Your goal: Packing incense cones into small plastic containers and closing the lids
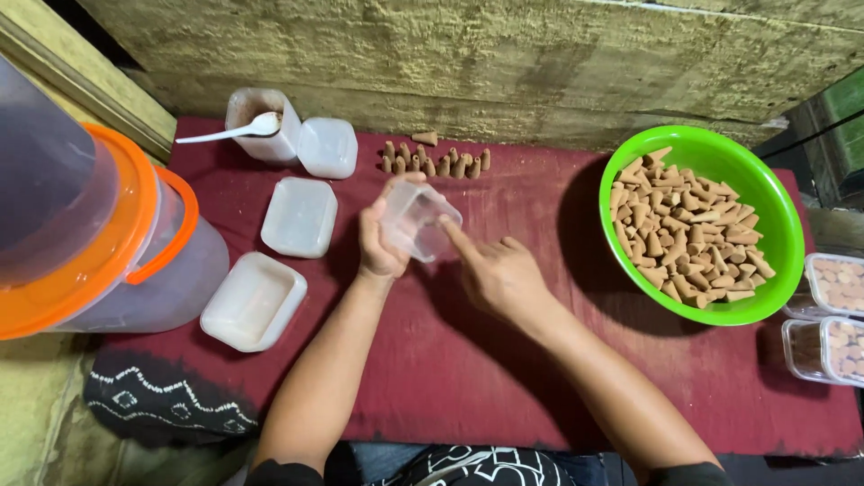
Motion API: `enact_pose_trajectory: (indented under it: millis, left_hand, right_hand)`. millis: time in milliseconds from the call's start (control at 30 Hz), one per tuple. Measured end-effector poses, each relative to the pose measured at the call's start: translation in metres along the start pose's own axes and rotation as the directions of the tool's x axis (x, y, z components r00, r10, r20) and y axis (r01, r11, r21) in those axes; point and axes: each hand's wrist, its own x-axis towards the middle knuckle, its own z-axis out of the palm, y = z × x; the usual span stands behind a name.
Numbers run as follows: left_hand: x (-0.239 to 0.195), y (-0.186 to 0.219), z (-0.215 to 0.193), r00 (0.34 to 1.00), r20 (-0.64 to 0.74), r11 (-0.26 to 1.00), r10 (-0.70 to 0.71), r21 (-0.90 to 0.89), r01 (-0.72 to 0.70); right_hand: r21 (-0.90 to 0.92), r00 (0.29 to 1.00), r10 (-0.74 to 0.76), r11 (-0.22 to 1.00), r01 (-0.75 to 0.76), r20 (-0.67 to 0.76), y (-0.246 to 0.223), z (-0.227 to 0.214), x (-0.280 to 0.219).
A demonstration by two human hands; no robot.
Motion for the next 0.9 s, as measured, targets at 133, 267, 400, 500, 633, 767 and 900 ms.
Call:
enact_pose_trajectory:
  millis: [133,267,400,500,633,767,900]
  left_hand:
    - [-0.005,0.004,0.017,0.997,0.009,0.972,0.077,0.222,-0.078]
    - [-0.005,0.001,0.009,0.996,-0.042,0.966,0.077,0.249,-0.064]
    - [-0.006,0.008,0.006,0.996,-0.044,0.982,0.078,0.174,-0.069]
    - [-0.004,0.013,0.002,0.994,-0.044,0.989,0.102,0.117,-0.096]
    - [0.005,0.025,0.005,0.988,-0.061,0.988,0.142,0.070,-0.138]
    - [0.000,0.021,0.014,0.981,-0.055,0.980,0.189,0.071,-0.185]
    - [0.001,0.019,0.026,0.973,0.007,0.948,0.229,0.223,-0.225]
  right_hand:
    - [-0.278,0.983,0.048,0.961,0.002,0.175,-0.022,0.025,0.008]
    - [0.123,0.727,0.253,0.899,-0.421,0.639,-0.057,0.002,0.034]
    - [0.349,0.674,0.224,0.717,-0.603,0.704,-0.068,0.000,0.033]
    - [0.723,0.767,0.105,0.272,-0.635,0.633,-0.062,0.000,0.025]
    - [0.847,0.854,0.056,-0.175,-0.502,0.517,-0.040,0.003,0.021]
    - [0.578,0.939,0.302,0.742,-0.339,0.162,-0.020,0.010,0.018]
    - [0.271,0.990,0.053,0.959,-0.086,0.129,-0.023,-0.002,0.027]
